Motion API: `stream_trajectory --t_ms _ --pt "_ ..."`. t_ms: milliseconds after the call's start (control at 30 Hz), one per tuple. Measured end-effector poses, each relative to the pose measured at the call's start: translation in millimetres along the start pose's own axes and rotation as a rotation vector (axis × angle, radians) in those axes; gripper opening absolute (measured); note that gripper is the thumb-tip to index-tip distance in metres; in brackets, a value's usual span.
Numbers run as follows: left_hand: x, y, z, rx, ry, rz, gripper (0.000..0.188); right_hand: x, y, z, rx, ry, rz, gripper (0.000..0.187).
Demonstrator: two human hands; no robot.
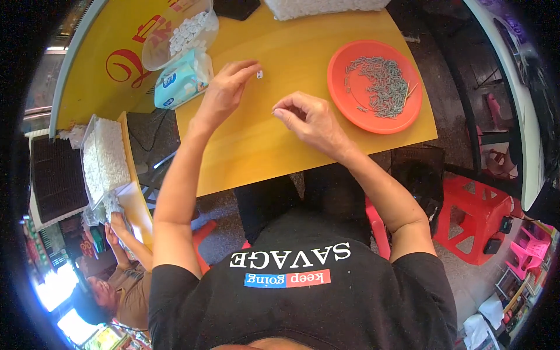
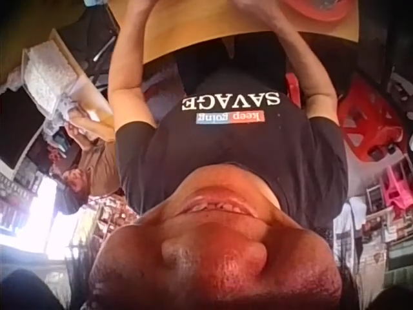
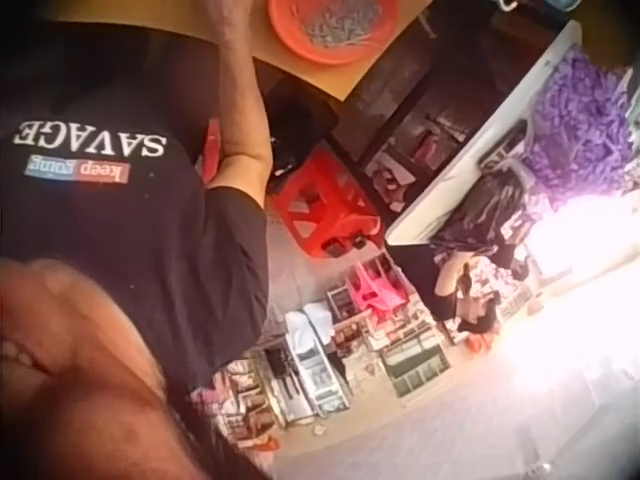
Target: Assembling small white plastic components by inserting metal pins into them.
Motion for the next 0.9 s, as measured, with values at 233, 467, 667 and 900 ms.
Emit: stream_trajectory --t_ms 233,467,667,900 --pt "14.5 8.3 -10.5 0.061 0.327 -0.137 0.019 -8.6 7.9 -2.5 -0.075 -0.011 0.069 0.015" --pt "25.7 17.8 -14.5 0.099 0.494 0.118 0.013 -9.2 2.2 -3.1 -0.051 -0.029 0.108 0.013" --pt "15.2 19.1 -14.7 -0.042 0.5 0.39 0.021 -7.1 -2.1 -6.3 -0.024 -0.034 0.059 0.013" --pt "-14.9 -20.1 -21.1 -1.1 -0.062 0.804 0.019 3.8 12.3 2.9 0.275 -0.194 0.022 0.014"
Point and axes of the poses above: each hand's wrist, its own x-axis towards the middle knuckle, its own z-axis out of the back of the hand, y = z × x, the point moved 4 cm from there along x, towards the middle knuckle, and after that the axes turned 6 degrees about -z, right-handed, at the moved point
